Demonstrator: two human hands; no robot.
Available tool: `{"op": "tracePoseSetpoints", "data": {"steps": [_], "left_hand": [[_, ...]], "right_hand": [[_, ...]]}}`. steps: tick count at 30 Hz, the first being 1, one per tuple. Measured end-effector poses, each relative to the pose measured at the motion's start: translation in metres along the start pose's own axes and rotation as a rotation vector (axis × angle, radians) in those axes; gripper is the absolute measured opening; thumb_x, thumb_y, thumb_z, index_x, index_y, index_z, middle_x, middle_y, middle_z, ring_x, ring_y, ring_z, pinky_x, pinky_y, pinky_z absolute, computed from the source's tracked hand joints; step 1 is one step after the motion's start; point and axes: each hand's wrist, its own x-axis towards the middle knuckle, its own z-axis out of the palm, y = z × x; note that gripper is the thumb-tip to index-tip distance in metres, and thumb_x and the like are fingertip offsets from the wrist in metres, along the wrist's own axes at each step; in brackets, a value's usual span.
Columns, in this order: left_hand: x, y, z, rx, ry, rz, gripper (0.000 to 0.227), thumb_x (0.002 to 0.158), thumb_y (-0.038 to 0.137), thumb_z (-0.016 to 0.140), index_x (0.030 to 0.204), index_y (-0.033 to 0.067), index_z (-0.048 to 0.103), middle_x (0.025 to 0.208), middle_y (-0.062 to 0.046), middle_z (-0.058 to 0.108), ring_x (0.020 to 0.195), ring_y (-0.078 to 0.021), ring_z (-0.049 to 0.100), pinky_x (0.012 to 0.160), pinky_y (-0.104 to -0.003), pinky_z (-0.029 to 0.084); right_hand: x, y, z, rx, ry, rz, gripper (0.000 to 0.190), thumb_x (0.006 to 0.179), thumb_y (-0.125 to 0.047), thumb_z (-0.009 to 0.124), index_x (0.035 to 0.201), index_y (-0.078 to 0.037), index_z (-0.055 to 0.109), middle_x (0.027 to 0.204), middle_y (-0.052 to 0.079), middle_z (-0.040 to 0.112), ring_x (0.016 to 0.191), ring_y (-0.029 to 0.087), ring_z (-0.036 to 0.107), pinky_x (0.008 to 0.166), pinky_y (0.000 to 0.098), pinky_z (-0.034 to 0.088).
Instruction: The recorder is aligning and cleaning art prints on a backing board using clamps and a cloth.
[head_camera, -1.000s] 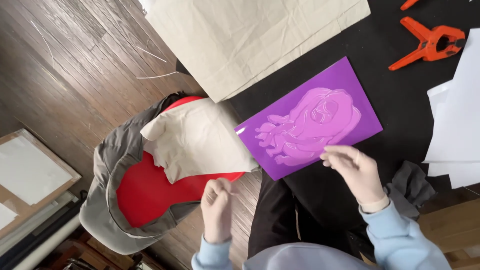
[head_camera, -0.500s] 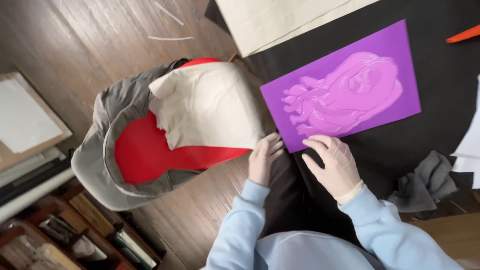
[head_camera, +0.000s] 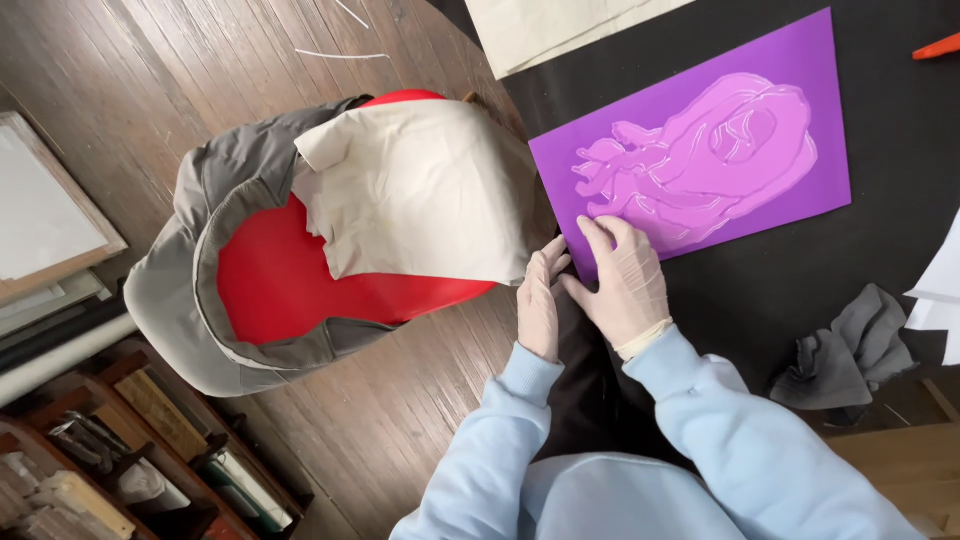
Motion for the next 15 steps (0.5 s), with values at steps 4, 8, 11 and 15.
{"op": "tracePoseSetpoints", "data": {"steps": [4, 8, 11, 15], "left_hand": [[-0.007, 0.004, 0.004, 0.106, 0.027, 0.212, 0.059, 0.111, 0.046, 0.034, 0.137, -0.0005, 0.058, 0.138, -0.012, 0.063, 0.128, -0.0232, 0.061, 0.109, -0.040, 0.047], [-0.020, 0.022, 0.012, 0.134, 0.006, 0.216, 0.057, 0.111, 0.045, 0.031, 0.134, 0.0001, 0.059, 0.132, -0.011, 0.066, 0.124, -0.0213, 0.062, 0.106, -0.036, 0.048], [-0.026, 0.027, 0.019, 0.066, -0.079, 0.239, 0.062, 0.112, 0.049, 0.031, 0.131, -0.0024, 0.061, 0.127, -0.012, 0.067, 0.119, -0.0206, 0.063, 0.106, -0.035, 0.049], [-0.027, 0.024, 0.022, 0.003, -0.146, 0.316, 0.072, 0.112, 0.061, 0.035, 0.133, -0.0054, 0.056, 0.126, -0.014, 0.063, 0.117, -0.0206, 0.059, 0.108, -0.035, 0.047]], "right_hand": [[0.000, -0.009, -0.010, 0.004, 0.010, 0.050, 0.072, 0.075, -0.023, 0.085, 0.138, -0.005, 0.057, 0.127, 0.015, 0.057, 0.115, 0.036, 0.058, 0.093, 0.0459, 0.050], [-0.012, -0.013, -0.034, 0.020, 0.074, 0.083, 0.059, 0.084, -0.022, 0.082, 0.138, -0.010, 0.060, 0.122, 0.009, 0.062, 0.109, 0.028, 0.065, 0.088, 0.0412, 0.055], [-0.010, -0.023, -0.056, 0.049, 0.090, 0.122, 0.052, 0.086, -0.025, 0.082, 0.132, -0.012, 0.063, 0.113, 0.004, 0.065, 0.100, 0.024, 0.069, 0.080, 0.0385, 0.058], [-0.006, -0.030, -0.066, 0.041, 0.135, 0.086, 0.056, 0.078, -0.030, 0.085, 0.125, -0.008, 0.062, 0.110, 0.009, 0.065, 0.096, 0.027, 0.069, 0.075, 0.0390, 0.058]]}}
